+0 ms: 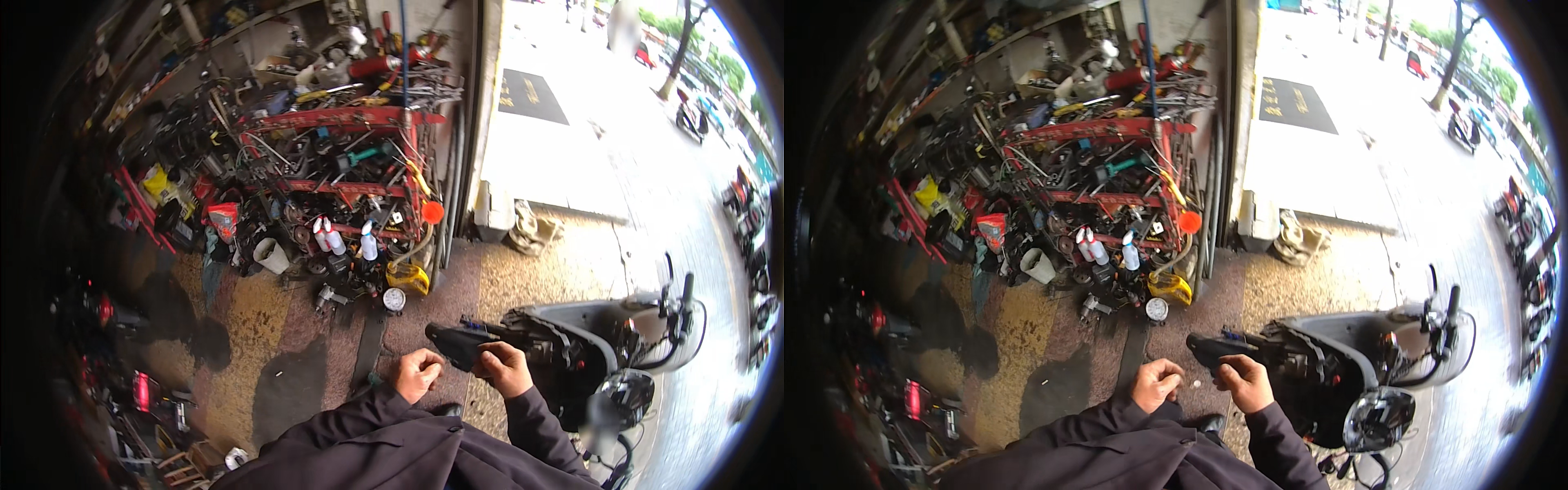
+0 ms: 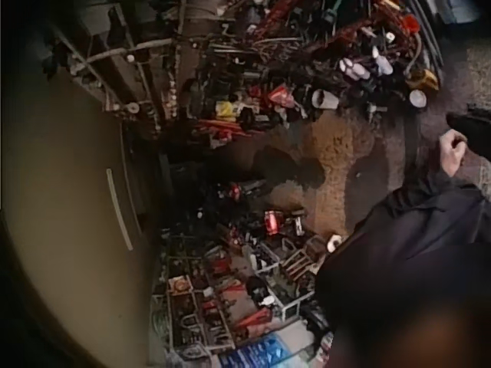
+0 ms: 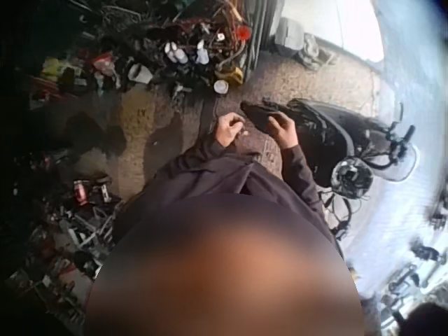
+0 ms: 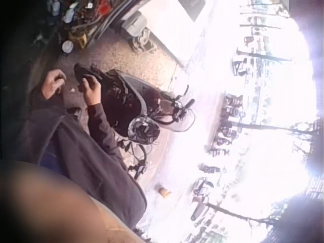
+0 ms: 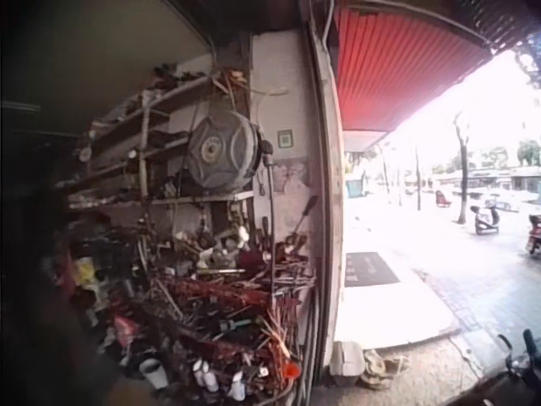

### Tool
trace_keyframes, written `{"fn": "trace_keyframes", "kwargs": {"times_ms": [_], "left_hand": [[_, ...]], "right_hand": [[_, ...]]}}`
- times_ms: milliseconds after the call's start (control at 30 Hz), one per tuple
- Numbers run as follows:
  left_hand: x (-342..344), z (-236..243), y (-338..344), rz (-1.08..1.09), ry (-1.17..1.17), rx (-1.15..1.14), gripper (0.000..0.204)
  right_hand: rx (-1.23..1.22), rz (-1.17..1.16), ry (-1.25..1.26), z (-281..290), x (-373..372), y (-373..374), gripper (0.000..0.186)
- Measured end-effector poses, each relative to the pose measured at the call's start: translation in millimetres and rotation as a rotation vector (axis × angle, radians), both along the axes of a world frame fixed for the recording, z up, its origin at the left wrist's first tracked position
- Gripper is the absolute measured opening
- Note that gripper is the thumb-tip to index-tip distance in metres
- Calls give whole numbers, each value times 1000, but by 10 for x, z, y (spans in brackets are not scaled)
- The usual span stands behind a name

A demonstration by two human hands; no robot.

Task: The person selects a screwdriver from a cluttered tool cart, then uses a cordless drill to fasten screws into the scooter's handlebar assembly. The person also handles small fasteners and wires while working on the scooter's front section.

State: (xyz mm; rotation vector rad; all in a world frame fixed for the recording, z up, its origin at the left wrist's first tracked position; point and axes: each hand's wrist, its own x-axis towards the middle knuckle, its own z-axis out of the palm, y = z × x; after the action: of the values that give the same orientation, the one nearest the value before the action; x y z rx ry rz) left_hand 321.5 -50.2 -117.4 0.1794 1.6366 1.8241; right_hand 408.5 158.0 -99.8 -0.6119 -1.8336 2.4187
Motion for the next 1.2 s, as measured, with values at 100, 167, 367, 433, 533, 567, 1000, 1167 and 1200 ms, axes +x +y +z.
{"fn": "trace_keyframes", "kwargs": {"times_ms": [100,167,367,433,533,567,1000,1167,1200], "left_hand": [[-221,-65,-267,113,2,17,6],[-424,-80,-418,166,-56,58,6],[-1204,-66,-867,263,-68,110,7],[-1402,-46,-1020,308,-33,128,6],[-1638,-47,-1273,369,-27,177,5],[-1696,-62,-1367,392,-11,177,6],[-1922,-220,-2120,828,-132,29,7],[-1841,-382,-2106,888,-259,-26,6],[-1798,-430,-2080,829,-215,-41,5]], "right_hand": [[51,127,25,47,-451,-162,25],[85,188,14,102,-747,-296,25],[323,334,-61,308,-1567,-691,29],[323,355,-107,332,-1798,-830,31],[204,360,-231,264,-2158,-1011,33],[199,382,-206,216,-2275,-1059,33],[149,764,-231,-568,-3859,-1649,26],[294,1114,35,-1171,-4103,-1836,23],[212,1123,-195,-1305,-4112,-1839,22]]}}
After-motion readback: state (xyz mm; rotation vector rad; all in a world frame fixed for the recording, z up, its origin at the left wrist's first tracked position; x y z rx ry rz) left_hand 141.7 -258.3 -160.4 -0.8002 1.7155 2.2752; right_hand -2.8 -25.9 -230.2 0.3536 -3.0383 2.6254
